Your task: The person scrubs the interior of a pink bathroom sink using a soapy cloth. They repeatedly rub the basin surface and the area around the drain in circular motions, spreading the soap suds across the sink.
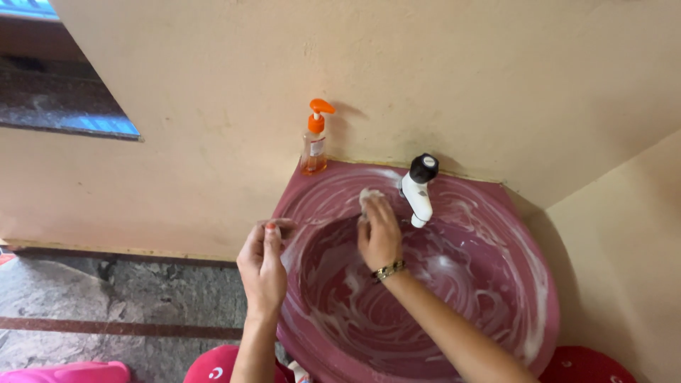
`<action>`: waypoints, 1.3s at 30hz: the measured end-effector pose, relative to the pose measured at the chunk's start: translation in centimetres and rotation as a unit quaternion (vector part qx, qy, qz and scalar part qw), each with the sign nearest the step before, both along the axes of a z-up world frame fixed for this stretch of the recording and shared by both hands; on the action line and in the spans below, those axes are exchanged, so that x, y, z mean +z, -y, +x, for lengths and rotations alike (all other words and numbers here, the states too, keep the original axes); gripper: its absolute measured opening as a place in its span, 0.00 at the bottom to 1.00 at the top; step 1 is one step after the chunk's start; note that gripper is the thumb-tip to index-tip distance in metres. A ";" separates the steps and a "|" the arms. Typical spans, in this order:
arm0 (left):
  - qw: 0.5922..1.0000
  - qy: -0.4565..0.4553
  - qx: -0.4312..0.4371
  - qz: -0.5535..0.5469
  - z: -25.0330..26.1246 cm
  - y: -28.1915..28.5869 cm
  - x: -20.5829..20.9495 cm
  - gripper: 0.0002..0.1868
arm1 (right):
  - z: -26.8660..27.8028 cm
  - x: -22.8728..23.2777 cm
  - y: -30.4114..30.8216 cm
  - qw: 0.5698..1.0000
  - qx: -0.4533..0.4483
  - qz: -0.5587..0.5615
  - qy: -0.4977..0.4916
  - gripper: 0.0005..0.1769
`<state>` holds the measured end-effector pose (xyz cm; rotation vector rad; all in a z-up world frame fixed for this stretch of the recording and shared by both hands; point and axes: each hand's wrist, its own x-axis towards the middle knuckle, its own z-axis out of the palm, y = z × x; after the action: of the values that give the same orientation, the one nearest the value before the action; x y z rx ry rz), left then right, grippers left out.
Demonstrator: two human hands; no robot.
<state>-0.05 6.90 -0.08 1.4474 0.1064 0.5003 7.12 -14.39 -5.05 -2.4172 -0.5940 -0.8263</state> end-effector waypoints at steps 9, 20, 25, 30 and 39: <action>1.000 0.003 -0.013 0.007 -0.1 -0.5 0.0 0.19 | 6.8 -1.7 1.5 0.988 -0.137 0.020 -0.073 0.18; 0.999 0.020 -0.030 -0.024 -0.9 -1.9 0.3 0.20 | -8.4 0.4 -4.3 0.913 0.374 -0.042 -0.156 0.35; 0.999 0.027 -0.039 -0.012 -1.8 -1.8 0.4 0.20 | -14.7 0.3 9.3 0.808 0.331 -0.134 -0.468 0.21; 0.998 0.035 -0.058 0.015 -2.1 -0.4 0.2 0.19 | -12.6 -0.2 20.0 0.708 0.062 -0.318 -0.628 0.17; 0.995 0.022 -0.097 0.005 -0.8 2.7 -0.5 0.18 | -8.0 -4.5 -0.6 0.815 0.045 -0.088 -0.572 0.39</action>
<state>-0.81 4.17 -0.54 1.4388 -0.0720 0.3731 -0.86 -13.76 -9.50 -2.4587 -0.2660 0.7870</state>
